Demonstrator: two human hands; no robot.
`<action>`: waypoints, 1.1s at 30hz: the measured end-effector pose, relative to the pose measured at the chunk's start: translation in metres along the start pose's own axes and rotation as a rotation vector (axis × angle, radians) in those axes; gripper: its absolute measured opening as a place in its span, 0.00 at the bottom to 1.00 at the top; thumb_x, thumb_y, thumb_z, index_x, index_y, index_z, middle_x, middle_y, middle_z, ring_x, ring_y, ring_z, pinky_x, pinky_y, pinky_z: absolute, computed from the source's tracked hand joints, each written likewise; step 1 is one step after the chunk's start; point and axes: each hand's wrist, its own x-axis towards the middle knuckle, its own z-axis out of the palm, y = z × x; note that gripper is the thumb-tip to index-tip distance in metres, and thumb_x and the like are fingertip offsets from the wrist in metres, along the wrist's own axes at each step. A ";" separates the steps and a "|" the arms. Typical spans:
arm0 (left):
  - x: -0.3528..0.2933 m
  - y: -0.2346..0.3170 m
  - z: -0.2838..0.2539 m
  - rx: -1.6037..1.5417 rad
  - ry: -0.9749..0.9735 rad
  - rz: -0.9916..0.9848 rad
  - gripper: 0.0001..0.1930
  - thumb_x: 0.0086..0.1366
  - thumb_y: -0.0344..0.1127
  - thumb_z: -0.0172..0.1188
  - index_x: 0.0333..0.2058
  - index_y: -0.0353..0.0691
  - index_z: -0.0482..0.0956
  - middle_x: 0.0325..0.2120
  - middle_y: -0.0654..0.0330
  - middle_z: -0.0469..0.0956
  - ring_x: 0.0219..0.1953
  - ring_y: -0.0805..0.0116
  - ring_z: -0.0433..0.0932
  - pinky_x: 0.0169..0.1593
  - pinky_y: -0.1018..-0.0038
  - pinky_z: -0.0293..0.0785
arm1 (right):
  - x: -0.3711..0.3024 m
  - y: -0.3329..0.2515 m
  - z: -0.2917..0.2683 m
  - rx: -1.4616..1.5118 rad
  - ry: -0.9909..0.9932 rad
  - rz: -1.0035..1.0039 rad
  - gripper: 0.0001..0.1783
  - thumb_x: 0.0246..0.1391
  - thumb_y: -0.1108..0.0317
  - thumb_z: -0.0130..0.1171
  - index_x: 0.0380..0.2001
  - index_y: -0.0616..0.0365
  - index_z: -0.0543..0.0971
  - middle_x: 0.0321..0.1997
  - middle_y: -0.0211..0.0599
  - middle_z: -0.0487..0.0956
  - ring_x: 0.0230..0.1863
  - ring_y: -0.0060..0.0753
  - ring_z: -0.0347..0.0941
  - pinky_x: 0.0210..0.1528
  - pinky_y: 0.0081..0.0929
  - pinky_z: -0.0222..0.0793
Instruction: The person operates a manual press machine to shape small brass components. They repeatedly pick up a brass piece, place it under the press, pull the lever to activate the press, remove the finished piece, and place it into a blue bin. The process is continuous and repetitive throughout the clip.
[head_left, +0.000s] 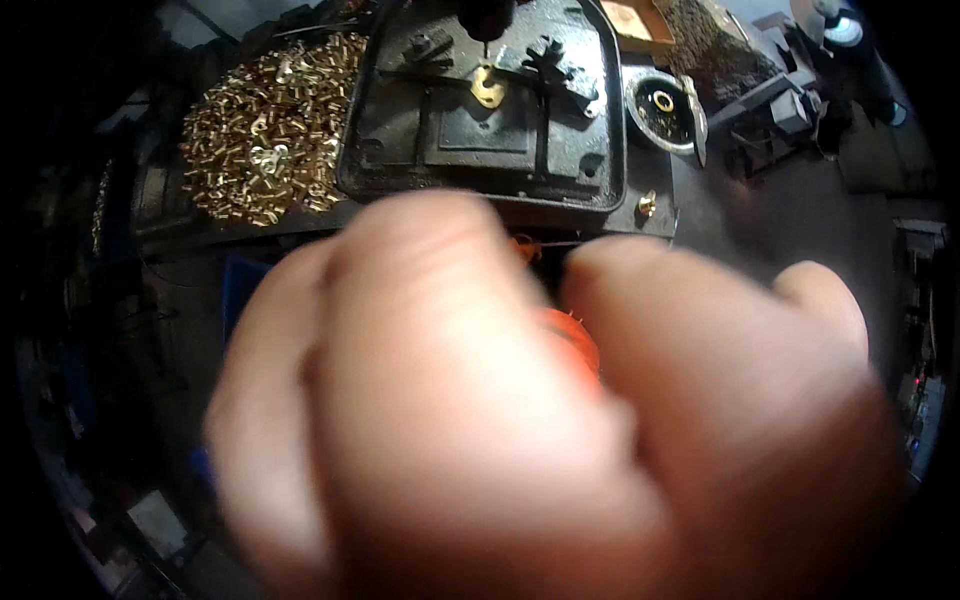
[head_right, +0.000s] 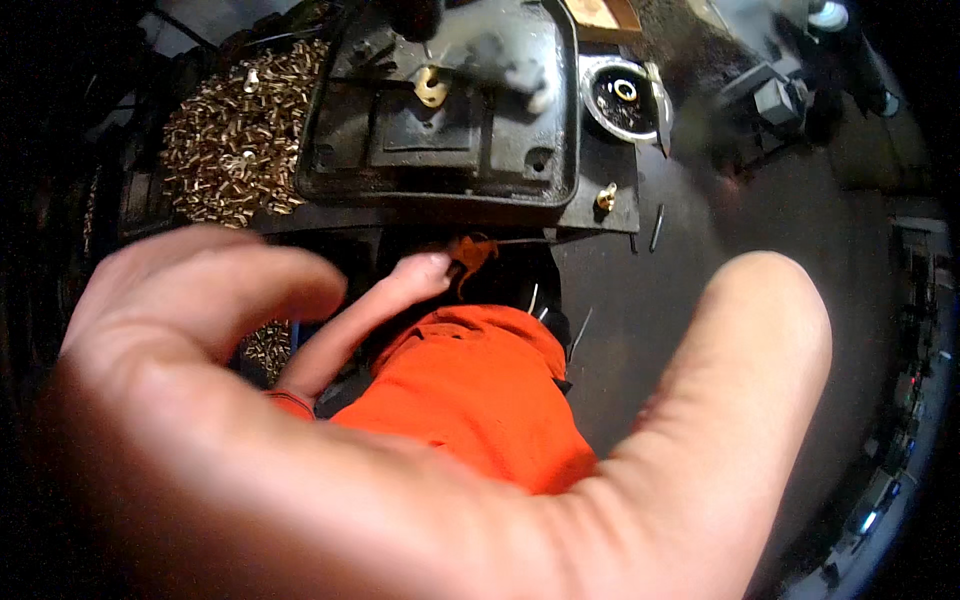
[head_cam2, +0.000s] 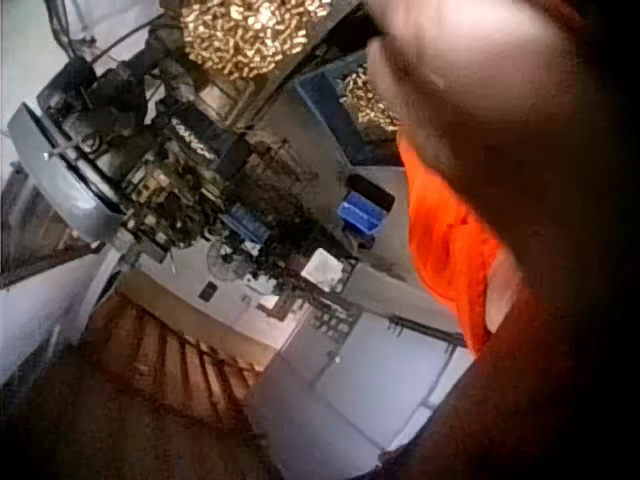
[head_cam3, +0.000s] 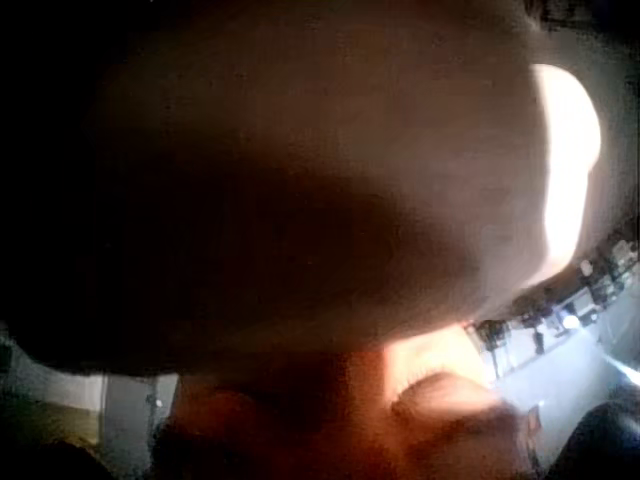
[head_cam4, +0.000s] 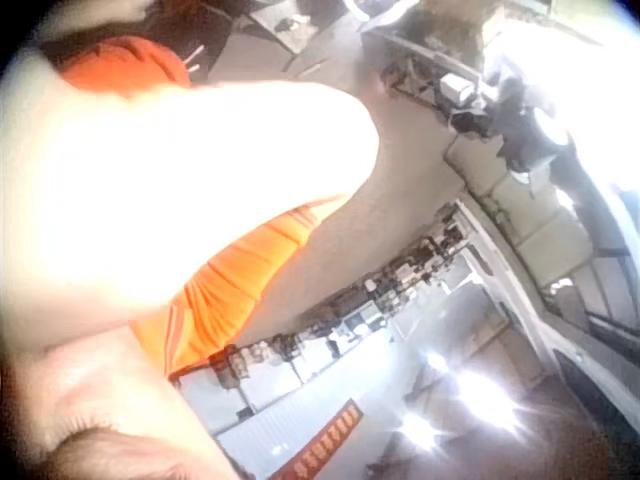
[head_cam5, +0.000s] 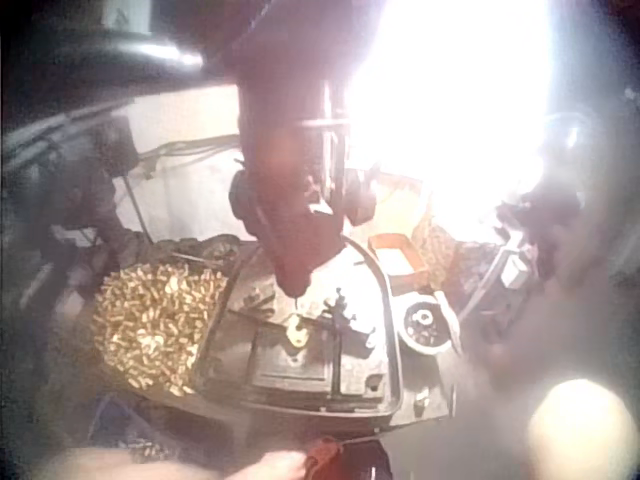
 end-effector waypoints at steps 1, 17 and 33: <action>-0.003 -0.005 0.000 -0.004 -0.022 -0.025 0.21 0.56 0.41 0.52 0.46 0.34 0.69 0.35 0.41 0.75 0.36 0.46 0.76 0.39 0.56 0.72 | 0.002 -0.002 0.006 0.010 0.005 -0.022 0.29 0.20 0.74 0.55 0.37 0.62 0.78 0.32 0.41 0.78 0.27 0.37 0.75 0.31 0.29 0.72; -0.012 0.014 -0.011 -0.094 0.174 0.037 0.23 0.49 0.30 0.56 0.46 0.35 0.66 0.37 0.43 0.73 0.38 0.46 0.73 0.40 0.59 0.71 | 0.000 0.009 -0.015 -0.001 0.000 -0.018 0.32 0.20 0.72 0.54 0.40 0.63 0.77 0.32 0.46 0.77 0.22 0.36 0.74 0.26 0.31 0.72; -0.138 -0.044 -0.174 -0.616 0.060 0.202 0.23 0.58 0.39 0.58 0.50 0.34 0.69 0.33 0.55 0.78 0.34 0.68 0.78 0.38 0.71 0.74 | -0.104 0.065 0.083 1.025 0.102 1.061 0.32 0.25 0.84 0.46 0.44 0.65 0.76 0.35 0.40 0.78 0.29 0.23 0.74 0.24 0.16 0.68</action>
